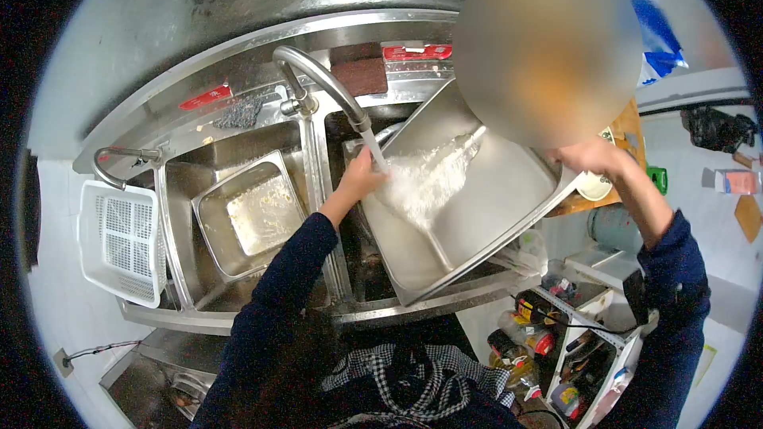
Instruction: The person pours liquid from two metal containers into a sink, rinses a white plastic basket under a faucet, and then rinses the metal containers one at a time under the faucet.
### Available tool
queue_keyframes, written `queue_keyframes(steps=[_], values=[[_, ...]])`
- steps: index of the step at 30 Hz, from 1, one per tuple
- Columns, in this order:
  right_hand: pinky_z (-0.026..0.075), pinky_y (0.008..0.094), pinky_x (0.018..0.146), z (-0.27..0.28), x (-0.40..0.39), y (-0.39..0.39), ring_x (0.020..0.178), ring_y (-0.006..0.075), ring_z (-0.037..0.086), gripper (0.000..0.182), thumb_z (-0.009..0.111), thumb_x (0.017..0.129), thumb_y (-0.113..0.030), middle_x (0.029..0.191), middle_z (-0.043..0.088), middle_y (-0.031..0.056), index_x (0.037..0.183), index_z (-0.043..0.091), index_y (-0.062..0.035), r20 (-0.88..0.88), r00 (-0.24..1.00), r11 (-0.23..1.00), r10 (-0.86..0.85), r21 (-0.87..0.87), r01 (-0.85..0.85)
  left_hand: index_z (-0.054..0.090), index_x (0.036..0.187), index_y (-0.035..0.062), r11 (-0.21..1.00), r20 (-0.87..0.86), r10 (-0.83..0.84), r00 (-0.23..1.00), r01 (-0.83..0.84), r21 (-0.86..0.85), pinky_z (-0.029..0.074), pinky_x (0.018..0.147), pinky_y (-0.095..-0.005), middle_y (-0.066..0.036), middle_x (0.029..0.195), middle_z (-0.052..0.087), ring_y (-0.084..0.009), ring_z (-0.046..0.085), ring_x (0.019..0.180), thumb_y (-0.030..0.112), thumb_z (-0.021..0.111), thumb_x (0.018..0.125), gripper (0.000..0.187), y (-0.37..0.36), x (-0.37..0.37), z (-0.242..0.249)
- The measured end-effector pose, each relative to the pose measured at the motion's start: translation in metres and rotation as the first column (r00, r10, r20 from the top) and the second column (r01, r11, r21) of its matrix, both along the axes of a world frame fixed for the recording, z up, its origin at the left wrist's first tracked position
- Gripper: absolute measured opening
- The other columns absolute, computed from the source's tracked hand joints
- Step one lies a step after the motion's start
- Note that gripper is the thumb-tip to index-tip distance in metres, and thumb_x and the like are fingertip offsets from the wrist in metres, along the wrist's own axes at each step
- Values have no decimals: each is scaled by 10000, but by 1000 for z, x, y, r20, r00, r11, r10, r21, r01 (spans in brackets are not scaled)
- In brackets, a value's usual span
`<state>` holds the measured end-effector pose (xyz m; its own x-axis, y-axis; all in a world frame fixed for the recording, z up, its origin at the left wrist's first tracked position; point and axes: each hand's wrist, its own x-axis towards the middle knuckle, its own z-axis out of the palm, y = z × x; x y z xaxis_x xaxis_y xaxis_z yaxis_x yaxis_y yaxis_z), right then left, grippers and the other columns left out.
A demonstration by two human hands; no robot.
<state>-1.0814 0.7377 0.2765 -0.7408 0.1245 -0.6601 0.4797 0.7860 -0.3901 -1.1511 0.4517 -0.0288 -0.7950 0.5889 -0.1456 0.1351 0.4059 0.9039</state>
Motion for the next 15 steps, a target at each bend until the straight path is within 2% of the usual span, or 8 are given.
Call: queue_keyframes(steps=[1,2,3,4,6,11,14,15], values=[[419,255,531,-6,-5,12,650,134,525,394,493,602,-41,742,553,54,988,523,35,31,999,1000,15,-14,-15,540,961,-32,993,91,-120,989,119,18,439,708,-369,-213,904,571,-341,557,782,93,651,673,333,-1,-1,-7],[423,265,545,-12,-13,22,658,150,531,389,500,607,-46,746,560,65,987,523,35,77,997,999,32,-16,-30,541,968,-39,971,179,-238,955,234,40,447,685,-375,-236,864,577,-354,561,754,126,664,674,359,-2,-3,-8],[427,275,559,-19,-20,32,667,166,537,385,506,611,-51,751,566,76,986,523,36,123,991,999,49,-22,-47,565,959,-41,977,197,-204,959,186,105,451,663,-342,-204,816,602,-274,580,741,161,682,677,366,-8,2,6],[431,284,574,-27,-27,39,676,182,543,382,512,615,-56,755,573,87,985,523,37,171,983,997,69,-28,-65,571,952,-44,980,350,-201,915,185,78,449,655,-333,-178,814,606,-247,574,730,142,674,674,350,-16,9,21],[434,312,611,-54,-34,53,713,220,553,374,529,621,-70,786,586,127,976,520,46,57,981,979,185,81,-190,583,938,-50,981,626,-166,762,190,29,445,641,-317,-127,810,614,-194,563,707,102,659,670,318,-29,23,53],[437,363,717,-106,-43,60,842,318,561,358,566,635,-86,901,582,210,967,532,42,14,923,901,383,215,-377,584,935,-69,989,773,-111,625,148,22,437,625,-287,-91,798,600,-157,540,695,45,635,657,305,-52,59,49],[424,346,803,-75,-67,15,911,298,539,477,608,645,-130,1004,555,198,1083,491,19,304,905,898,298,231,-373,553,1008,-67,988,863,-140,485,131,87,448,672,-296,-116,882,592,-175,553,770,151,605,748,343,-61,71,52],[427,350,797,-79,-71,12,914,302,539,472,617,647,-138,1000,558,199,1079,501,11,305,890,866,340,269,-422,540,1028,-67,991,891,-123,436,109,83,452,689,-303,-118,909,590,-184,557,794,207,581,785,369,-62,73,61]])
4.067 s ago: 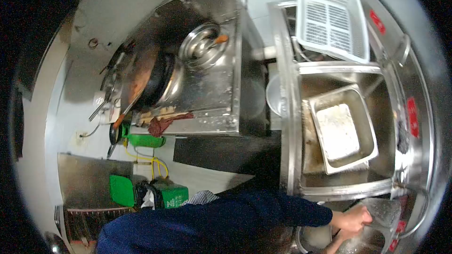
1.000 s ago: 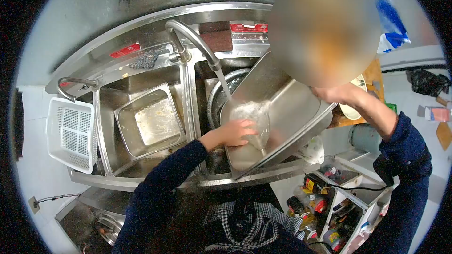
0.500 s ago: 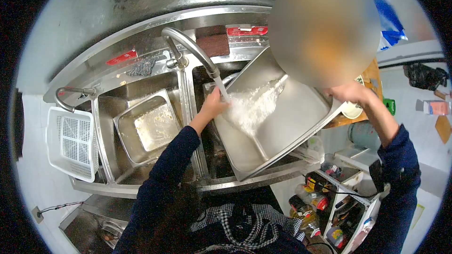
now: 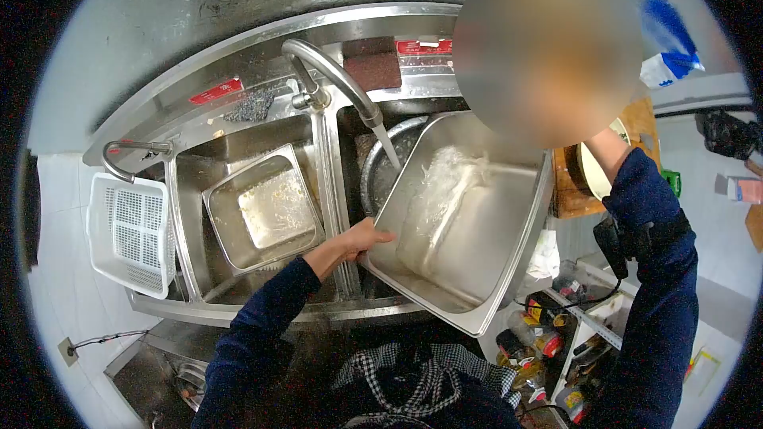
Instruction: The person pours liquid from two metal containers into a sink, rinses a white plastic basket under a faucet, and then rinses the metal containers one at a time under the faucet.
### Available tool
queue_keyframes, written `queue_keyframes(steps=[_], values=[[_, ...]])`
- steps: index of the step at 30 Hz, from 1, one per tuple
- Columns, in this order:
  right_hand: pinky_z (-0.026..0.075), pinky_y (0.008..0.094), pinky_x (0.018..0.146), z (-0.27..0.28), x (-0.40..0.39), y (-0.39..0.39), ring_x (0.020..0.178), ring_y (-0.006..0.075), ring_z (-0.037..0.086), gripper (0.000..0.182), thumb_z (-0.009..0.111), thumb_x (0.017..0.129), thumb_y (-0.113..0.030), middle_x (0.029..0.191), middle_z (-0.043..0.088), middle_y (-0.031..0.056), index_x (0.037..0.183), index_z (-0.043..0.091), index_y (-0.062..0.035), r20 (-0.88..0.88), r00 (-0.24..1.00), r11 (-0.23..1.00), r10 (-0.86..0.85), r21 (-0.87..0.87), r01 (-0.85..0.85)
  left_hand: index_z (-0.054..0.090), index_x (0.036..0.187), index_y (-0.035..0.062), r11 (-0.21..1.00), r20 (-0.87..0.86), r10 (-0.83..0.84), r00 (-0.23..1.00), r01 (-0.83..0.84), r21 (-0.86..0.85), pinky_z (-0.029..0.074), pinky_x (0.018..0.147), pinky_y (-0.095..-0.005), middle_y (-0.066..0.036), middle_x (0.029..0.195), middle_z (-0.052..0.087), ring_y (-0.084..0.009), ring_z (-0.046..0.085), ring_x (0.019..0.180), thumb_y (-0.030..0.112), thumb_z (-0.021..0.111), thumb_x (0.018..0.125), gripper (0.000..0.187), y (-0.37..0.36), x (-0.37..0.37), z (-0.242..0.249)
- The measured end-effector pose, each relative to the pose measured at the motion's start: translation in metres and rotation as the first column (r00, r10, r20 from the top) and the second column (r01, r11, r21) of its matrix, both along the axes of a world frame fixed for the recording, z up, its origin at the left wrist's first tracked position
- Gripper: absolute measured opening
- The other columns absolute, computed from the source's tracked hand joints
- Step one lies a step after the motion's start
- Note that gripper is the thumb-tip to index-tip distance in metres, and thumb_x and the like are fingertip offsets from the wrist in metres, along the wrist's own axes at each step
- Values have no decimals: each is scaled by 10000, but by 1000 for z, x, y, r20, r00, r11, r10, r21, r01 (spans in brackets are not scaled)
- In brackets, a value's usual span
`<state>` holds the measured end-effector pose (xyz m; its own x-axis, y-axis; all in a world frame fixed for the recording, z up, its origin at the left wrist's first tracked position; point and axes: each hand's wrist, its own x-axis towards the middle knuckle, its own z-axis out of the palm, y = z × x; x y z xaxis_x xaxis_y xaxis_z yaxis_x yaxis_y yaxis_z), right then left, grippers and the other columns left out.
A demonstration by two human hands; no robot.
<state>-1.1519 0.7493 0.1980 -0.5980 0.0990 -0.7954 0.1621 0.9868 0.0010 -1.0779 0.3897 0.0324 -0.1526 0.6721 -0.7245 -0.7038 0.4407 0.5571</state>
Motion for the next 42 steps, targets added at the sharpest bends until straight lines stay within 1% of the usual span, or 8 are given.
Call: queue_keyframes(steps=[7,15,22,29,33,37,39,42], values=[[441,363,747,-7,-27,-19,902,309,558,416,655,655,-163,964,589,182,1039,560,-34,15,983,982,185,47,-185,459,1128,-70,982,280,168,945,-186,36,445,800,-321,-151,1108,521,-215,523,977,521,329,868,659,-5,31,9],[464,381,609,-14,-60,-58,703,278,603,248,595,668,-105,789,616,184,888,607,9,42,947,948,318,8,-319,459,1123,-71,962,332,273,903,-261,-83,441,782,-301,-150,1099,521,-197,523,953,489,390,861,622,-13,50,8],[467,406,722,8,-39,-62,818,346,578,221,536,657,-77,850,595,216,842,588,31,-260,896,932,361,143,-334,577,906,-72,915,-148,365,919,-384,-127,449,673,-311,-110,779,609,-182,574,709,108,556,751,238,-21,40,25],[472,400,736,32,-7,-66,856,332,576,210,520,665,-62,847,596,211,855,561,19,-407,870,957,280,193,-218,433,1111,-72,858,-463,434,773,-511,-49,431,712,-342,-168,825,584,-282,570,774,88,577,694,469,-16,37,-62],[482,398,708,49,-19,-89,858,338,581,198,483,669,-20,856,602,214,818,600,38,-291,934,974,207,157,-166,292,1207,-87,941,-817,78,571,-312,-128,372,851,-346,-228,1061,470,-308,477,999,157,589,729,613,3,26,-57],[483,383,662,36,-40,-108,821,321,599,228,514,624,-34,866,617,184,812,636,6,-94,979,959,183,237,-157,237,1260,-43,947,-634,310,708,-287,143,341,912,-326,-201,1152,420,-285,446,1046,175,528,802,585,32,16,-50],[480,380,640,22,-46,-108,791,306,604,240,518,610,-45,864,621,171,812,641,-6,-26,966,939,255,246,-242,267,1261,12,794,-54,526,849,-467,391,376,847,-346,-149,1124,470,-256,471,1014,187,494,836,513,71,15,45],[463,389,580,13,-49,-97,685,270,598,247,501,602,-74,811,630,142,797,642,-19,-2,960,941,279,202,-273,412,1125,12,908,-363,366,857,-244,341,392,633,-309,-102,853,537,-180,500,752,223,482,860,347,98,28,79]])
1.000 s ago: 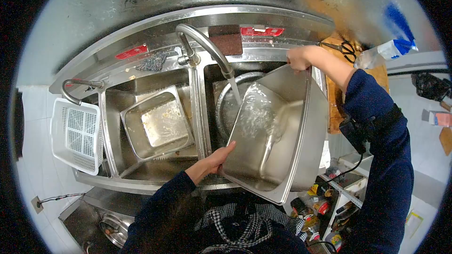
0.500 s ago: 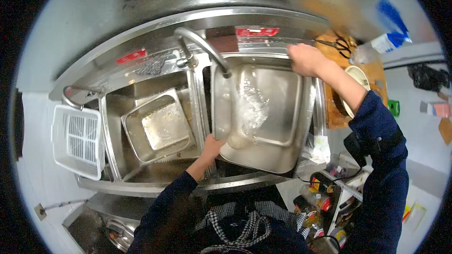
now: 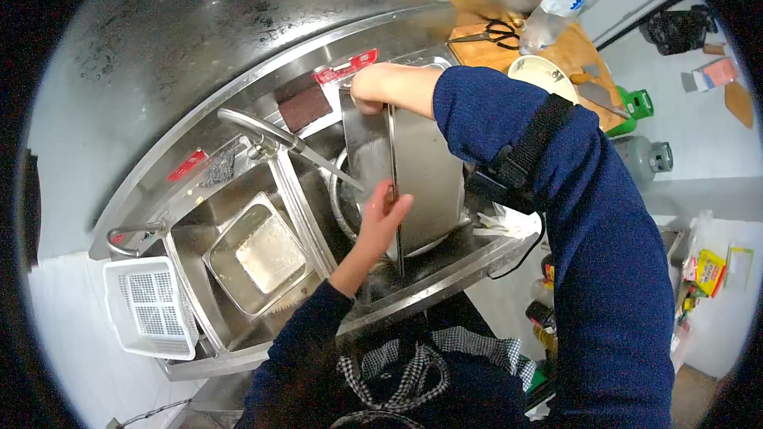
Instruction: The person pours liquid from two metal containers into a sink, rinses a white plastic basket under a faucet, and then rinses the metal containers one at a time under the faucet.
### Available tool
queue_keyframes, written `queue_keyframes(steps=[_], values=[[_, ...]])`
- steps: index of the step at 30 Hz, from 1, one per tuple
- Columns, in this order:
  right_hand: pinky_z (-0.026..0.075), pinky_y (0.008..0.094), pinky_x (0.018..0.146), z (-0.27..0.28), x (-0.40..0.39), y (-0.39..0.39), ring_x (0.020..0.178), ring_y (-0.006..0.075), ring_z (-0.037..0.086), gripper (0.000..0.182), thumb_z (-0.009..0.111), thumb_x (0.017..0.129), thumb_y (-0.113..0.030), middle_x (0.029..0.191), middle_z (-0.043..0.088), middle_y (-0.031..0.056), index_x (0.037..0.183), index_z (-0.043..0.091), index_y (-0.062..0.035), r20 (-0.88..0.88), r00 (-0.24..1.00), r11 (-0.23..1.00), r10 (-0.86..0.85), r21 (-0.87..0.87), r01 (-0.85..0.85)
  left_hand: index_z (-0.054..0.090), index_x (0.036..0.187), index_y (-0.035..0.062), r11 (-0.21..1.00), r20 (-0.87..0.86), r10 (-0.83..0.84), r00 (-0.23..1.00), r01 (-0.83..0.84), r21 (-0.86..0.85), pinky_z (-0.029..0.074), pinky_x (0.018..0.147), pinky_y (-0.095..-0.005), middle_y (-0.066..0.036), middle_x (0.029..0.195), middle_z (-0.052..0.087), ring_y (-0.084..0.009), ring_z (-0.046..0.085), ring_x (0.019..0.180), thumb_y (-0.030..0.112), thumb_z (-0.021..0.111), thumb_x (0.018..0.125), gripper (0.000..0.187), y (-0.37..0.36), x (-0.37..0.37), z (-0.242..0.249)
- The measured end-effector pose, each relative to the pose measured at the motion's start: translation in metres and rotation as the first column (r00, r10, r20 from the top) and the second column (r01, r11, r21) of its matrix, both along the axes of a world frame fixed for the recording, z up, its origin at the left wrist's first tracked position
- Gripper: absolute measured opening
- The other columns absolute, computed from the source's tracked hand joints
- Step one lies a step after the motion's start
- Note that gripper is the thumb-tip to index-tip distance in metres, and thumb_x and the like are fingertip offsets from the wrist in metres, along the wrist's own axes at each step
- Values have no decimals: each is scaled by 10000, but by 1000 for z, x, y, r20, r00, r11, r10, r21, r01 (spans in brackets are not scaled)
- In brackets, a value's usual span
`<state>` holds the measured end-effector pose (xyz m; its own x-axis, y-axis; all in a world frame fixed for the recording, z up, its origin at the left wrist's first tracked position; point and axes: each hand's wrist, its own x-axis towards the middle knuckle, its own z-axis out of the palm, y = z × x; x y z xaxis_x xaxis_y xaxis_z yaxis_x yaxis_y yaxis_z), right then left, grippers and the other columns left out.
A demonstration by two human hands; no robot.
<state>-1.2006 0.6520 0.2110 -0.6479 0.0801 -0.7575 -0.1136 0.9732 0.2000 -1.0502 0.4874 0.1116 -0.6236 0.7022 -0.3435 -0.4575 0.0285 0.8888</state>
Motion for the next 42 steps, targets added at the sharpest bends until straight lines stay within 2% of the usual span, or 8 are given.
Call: queue_keyframes(steps=[5,7,11,13,19,35,37,42], values=[[431,328,452,40,1,-12,475,196,516,147,467,677,-128,570,531,95,642,546,-8,102,934,921,-343,-160,356,476,845,-27,909,-606,221,765,-386,-156,339,476,-294,-115,537,399,-159,408,484,207,468,875,236,6,12,31],[371,286,371,39,5,3,367,130,413,257,507,754,-231,493,458,54,669,513,11,196,680,449,-707,-618,645,455,779,-17,887,-555,239,797,-411,-209,322,461,-284,-81,529,372,-141,379,476,194,451,886,236,-6,6,39],[443,335,565,22,77,4,599,254,551,230,482,795,-181,624,533,94,916,530,9,-744,416,778,-523,-616,-124,417,677,6,845,-372,426,825,-509,-160,302,440,-260,-29,522,382,-102,358,468,212,409,909,310,-27,-2,35],[394,402,848,22,118,-10,1010,332,488,382,529,741,-143,996,533,202,1066,467,46,-802,442,831,-401,-522,-192,438,676,19,831,-236,504,831,-541,-129,295,434,-244,3,527,389,-73,345,470,228,401,914,319,-29,-3,32],[214,386,1027,-4,190,-72,1237,276,273,597,578,732,-263,1298,324,173,1207,380,39,-657,746,859,113,-312,-405,506,773,-31,717,47,694,718,-686,-124,379,530,-271,-46,633,508,-105,448,562,226,379,911,318,-12,18,9],[316,366,964,-98,90,-83,1169,275,373,454,438,807,-180,1296,354,138,1240,383,-57,-558,809,825,183,-360,-436,494,864,-38,618,4,763,646,-728,-295,386,631,-260,-46,765,539,-107,473,681,177,358,917,260,-30,-2,-53],[284,384,983,-102,73,-43,1212,302,316,522,444,795,-193,1334,301,149,1277,317,-42,-471,809,676,-351,-726,-128,495,862,-35,611,-35,753,657,-719,-333,386,622,-265,-44,754,536,-104,473,677,175,360,917,256,-33,-1,-48],[164,380,1042,-83,124,-70,1271,258,219,578,394,857,-334,1348,268,161,1319,216,-35,-550,823,820,144,-399,-410,502,855,-29,646,-69,707,703,-683,-342,391,626,-268,-52,764,539,-103,480,682,168,359,916,251,-26,1,-44]])
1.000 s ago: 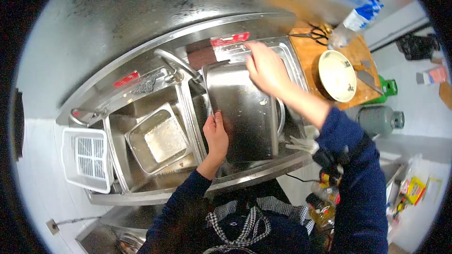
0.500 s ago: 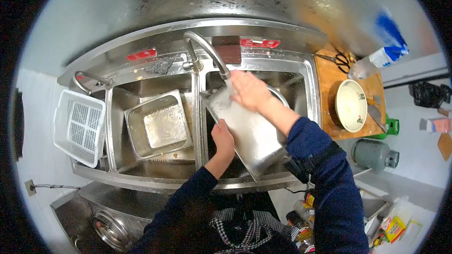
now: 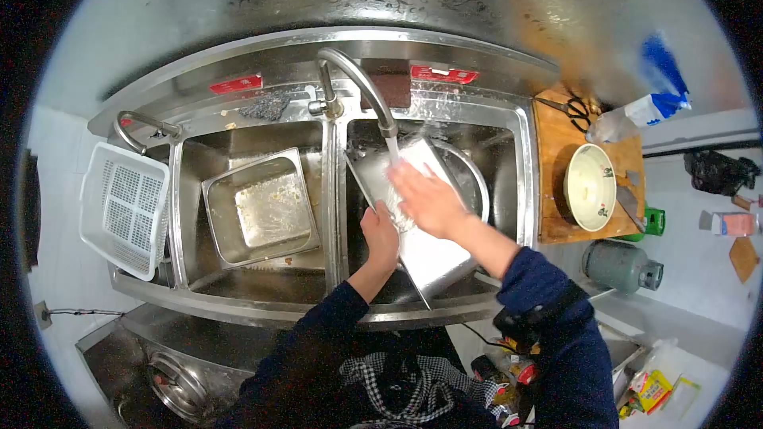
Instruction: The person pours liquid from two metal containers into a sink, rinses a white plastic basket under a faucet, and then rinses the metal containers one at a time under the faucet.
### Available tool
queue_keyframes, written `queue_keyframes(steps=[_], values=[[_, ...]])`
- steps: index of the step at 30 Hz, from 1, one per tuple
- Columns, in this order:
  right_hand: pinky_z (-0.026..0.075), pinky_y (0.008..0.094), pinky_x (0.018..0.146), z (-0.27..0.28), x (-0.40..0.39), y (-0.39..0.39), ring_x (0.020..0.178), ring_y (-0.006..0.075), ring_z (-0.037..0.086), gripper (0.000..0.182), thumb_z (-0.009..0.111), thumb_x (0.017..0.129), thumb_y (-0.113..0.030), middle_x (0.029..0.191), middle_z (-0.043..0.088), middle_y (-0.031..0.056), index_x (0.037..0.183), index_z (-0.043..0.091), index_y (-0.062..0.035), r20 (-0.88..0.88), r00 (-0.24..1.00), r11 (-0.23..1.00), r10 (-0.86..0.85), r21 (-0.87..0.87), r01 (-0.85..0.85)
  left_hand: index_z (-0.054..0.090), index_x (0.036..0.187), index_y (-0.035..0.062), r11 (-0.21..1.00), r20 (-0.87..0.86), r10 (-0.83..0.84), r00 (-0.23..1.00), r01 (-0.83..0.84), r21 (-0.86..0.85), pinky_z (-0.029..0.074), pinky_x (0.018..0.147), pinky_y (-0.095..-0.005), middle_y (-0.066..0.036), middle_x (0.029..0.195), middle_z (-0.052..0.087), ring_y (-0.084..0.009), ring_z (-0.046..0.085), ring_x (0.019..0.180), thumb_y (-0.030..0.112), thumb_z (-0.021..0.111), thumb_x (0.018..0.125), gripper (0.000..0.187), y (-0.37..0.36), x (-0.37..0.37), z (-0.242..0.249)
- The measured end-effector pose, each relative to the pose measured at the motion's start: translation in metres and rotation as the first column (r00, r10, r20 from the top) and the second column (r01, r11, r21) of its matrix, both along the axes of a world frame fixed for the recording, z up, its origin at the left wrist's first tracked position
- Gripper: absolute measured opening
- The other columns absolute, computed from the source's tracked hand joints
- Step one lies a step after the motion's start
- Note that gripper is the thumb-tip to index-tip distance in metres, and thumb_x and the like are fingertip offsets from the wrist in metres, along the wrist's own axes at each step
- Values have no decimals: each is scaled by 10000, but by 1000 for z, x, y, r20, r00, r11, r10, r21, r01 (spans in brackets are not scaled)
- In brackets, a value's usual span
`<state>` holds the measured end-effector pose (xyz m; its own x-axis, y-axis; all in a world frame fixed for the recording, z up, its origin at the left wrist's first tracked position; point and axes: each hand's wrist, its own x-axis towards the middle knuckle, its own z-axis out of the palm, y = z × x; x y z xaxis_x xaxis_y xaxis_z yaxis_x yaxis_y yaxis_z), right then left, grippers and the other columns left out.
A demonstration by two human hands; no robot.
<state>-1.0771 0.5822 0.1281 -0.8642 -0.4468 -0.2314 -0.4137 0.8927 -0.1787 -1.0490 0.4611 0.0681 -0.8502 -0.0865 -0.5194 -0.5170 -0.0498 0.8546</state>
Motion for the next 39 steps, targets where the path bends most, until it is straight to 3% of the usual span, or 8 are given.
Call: queue_keyframes(steps=[13,14,17,19,21,22,34,39], values=[[201,371,1031,-14,-21,23,1230,242,306,588,443,829,-351,1327,323,138,1274,307,7,-134,985,994,-111,-29,108,511,797,-54,997,-64,74,995,-74,9,390,597,-311,-122,701,560,-165,491,634,182,402,889,276,-2,-3,-10],[185,367,1036,14,-45,31,1229,250,307,590,396,854,-391,1324,331,133,1275,306,13,203,920,941,-336,45,334,514,801,-48,998,-30,68,997,-68,20,388,596,-306,-106,705,557,-158,488,638,191,402,892,279,-7,0,-8],[261,296,988,-25,-17,91,1200,234,353,667,237,876,-532,1276,392,172,1240,382,7,598,634,516,-491,-387,764,523,836,-13,967,-31,136,990,-126,222,389,601,-284,-35,740,542,-125,474,652,244,401,902,291,-37,-8,-20],[331,275,932,0,13,94,1121,216,439,650,258,872,-539,1214,464,130,1237,400,-21,892,253,161,-375,-206,965,522,874,4,936,110,111,988,-141,324,403,637,-278,-28,796,547,-118,485,693,290,395,907,315,-47,-18,1],[333,302,938,-43,47,120,1057,175,476,642,279,861,-557,1153,501,94,1197,447,-37,906,211,15,-368,-221,975,521,922,10,918,131,144,981,-182,352,410,678,-276,-34,852,551,-121,496,745,307,388,908,325,-47,-24,-14],[380,341,894,-30,54,122,1001,160,519,596,351,842,-556,1127,525,73,1166,486,-75,977,-81,-180,-197,45,983,520,946,13,910,144,164,976,-206,360,414,699,-275,-37,880,553,-123,502,771,315,385,909,333,-48,-25,-21],[497,260,687,-46,104,164,850,144,584,387,454,871,-333,990,593,88,1092,515,-21,846,154,-511,510,154,846,508,1081,43,904,492,-197,848,-37,427,411,793,-313,-67,1025,549,-186,508,928,425,374,890,447,-39,-21,-49],[497,276,697,-67,110,158,827,158,588,367,482,861,-291,969,597,103,1064,526,12,993,74,-567,87,-12,824,489,1128,52,701,413,-279,867,-111,705,383,890,-348,-89,1076,539,-228,490,1003,381,314,915,430,-26,-7,-86]])
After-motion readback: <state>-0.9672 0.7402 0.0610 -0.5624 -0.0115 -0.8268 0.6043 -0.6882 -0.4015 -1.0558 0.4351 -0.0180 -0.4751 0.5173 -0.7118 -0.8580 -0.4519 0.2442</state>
